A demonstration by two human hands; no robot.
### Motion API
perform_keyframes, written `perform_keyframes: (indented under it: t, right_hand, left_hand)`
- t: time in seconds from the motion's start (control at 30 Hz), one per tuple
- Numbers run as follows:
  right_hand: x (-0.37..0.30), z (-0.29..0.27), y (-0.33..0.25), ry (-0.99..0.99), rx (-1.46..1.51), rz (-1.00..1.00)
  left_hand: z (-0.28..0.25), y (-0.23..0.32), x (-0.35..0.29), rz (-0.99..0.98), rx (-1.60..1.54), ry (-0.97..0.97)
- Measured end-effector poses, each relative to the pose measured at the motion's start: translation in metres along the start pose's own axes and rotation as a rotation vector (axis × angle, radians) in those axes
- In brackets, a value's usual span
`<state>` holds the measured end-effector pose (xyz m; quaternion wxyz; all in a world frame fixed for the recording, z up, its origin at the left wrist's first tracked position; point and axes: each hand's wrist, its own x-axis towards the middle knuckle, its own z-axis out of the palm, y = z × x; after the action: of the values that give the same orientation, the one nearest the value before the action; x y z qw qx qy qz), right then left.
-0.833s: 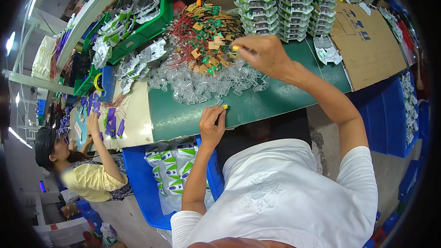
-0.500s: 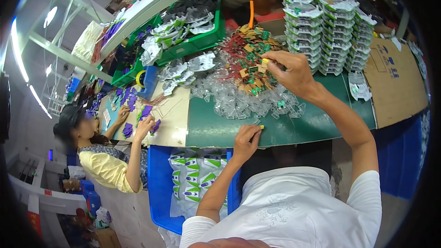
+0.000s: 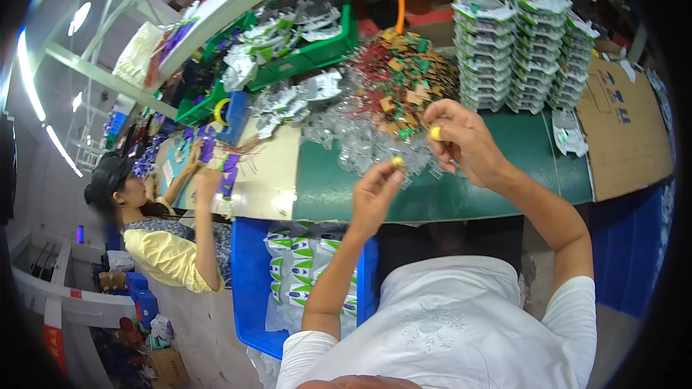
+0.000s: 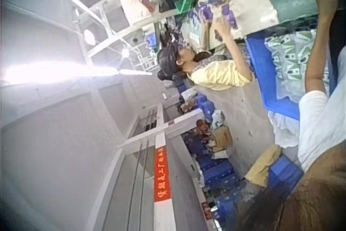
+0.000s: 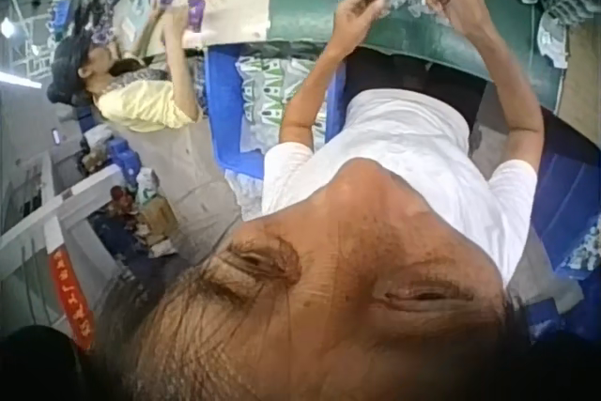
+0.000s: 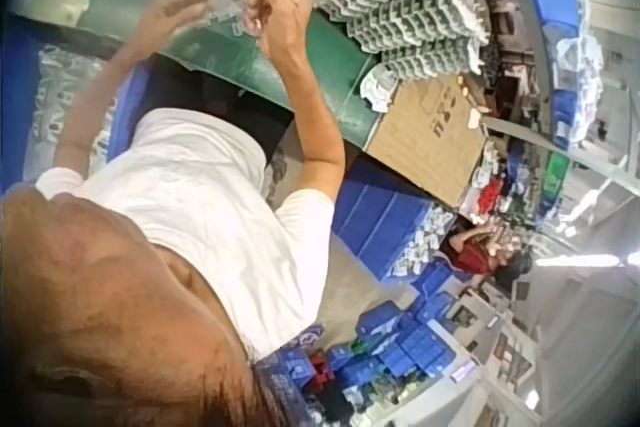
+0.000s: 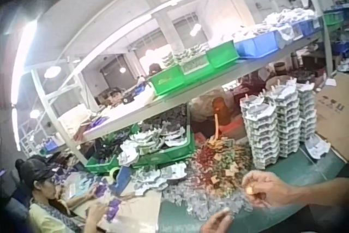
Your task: The person assembles electronic components into plastic casings by fitting the wired circuit boards into the housings by hand and stacking the assembled parts.
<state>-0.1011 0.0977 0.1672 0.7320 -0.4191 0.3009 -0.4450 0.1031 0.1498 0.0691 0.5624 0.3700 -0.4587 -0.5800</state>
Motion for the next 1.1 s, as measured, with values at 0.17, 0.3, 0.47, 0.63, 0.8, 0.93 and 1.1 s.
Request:
perform_keyframes:
  t: [0.17,0.3,0.47,0.63,0.8,0.93,1.1]
  right_hand:
    - [-0.012,0.011,0.0,-0.033,-0.055,0.055]
    - [-0.015,0.002,0.005,-0.053,-0.082,0.057]
    - [-0.009,-0.01,0.003,-0.086,-0.183,0.069]
    - [0.0,0.011,0.012,-0.098,-0.389,-0.126]
    - [0.006,-0.026,0.034,0.093,-0.819,-0.421]
    - [0.024,-0.012,-0.012,0.125,-0.86,-0.553]
    - [0.014,0.02,-0.056,0.185,-1.033,-0.725]
  left_hand:
    - [0.013,0.049,0.01,0.059,0.025,-0.04]
    - [0.022,0.049,0.022,0.089,0.016,-0.103]
    - [0.022,0.041,0.037,0.184,0.086,-0.037]
    - [0.02,0.054,0.027,0.25,0.124,0.052]
    - [0.03,0.013,0.048,0.287,0.259,0.029]
    - [0.052,0.055,0.079,0.352,0.193,-0.014]
    - [0.072,0.094,0.081,0.475,0.078,0.002]
